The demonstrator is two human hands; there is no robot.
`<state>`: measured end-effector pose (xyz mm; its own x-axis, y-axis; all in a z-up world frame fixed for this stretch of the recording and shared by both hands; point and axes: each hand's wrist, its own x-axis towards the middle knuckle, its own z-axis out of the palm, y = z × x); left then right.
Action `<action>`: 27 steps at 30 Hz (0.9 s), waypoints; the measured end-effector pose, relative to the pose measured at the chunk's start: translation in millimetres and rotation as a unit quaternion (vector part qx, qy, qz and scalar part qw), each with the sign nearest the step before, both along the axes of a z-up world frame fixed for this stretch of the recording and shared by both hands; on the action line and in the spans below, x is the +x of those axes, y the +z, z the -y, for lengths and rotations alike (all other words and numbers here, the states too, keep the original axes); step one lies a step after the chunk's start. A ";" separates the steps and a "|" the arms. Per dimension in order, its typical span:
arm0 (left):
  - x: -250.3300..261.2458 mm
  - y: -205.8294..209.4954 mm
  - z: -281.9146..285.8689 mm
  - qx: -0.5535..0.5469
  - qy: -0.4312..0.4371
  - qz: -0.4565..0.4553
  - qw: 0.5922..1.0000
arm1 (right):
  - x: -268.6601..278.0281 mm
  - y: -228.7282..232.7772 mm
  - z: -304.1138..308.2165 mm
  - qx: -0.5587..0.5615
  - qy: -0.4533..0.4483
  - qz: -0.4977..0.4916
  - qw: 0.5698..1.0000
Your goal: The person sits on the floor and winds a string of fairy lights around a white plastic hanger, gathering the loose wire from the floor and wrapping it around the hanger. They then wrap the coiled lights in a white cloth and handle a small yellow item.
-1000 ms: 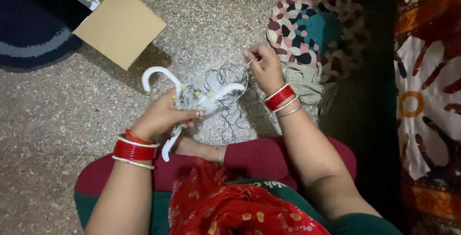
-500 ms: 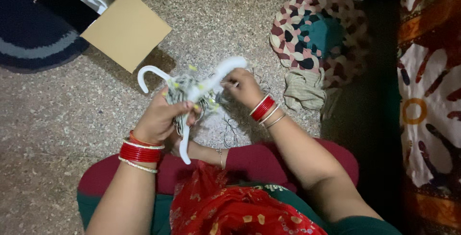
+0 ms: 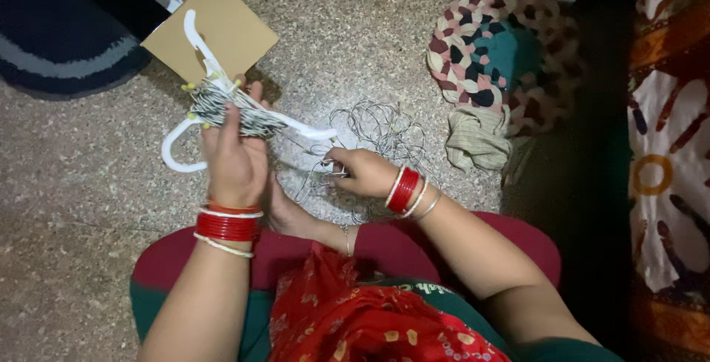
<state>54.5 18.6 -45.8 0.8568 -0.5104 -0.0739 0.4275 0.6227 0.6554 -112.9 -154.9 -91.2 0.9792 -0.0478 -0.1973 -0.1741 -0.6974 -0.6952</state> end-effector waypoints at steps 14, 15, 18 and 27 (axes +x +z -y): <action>-25.5 -54.6 6.8 0.488 -0.109 0.456 0.737 | -14.2 24.6 5.7 0.183 -0.124 0.084 0.972; -25.0 -57.0 6.6 0.528 -0.168 0.399 0.731 | -14.8 23.8 6.6 0.203 -0.132 0.081 0.967; -22.0 -61.9 0.6 0.373 -0.062 0.607 0.699 | -16.3 22.0 10.4 0.226 -0.138 0.069 0.962; -25.7 -54.2 6.9 0.499 -0.089 0.576 0.641 | -11.8 10.0 27.3 0.315 -0.303 -0.076 0.896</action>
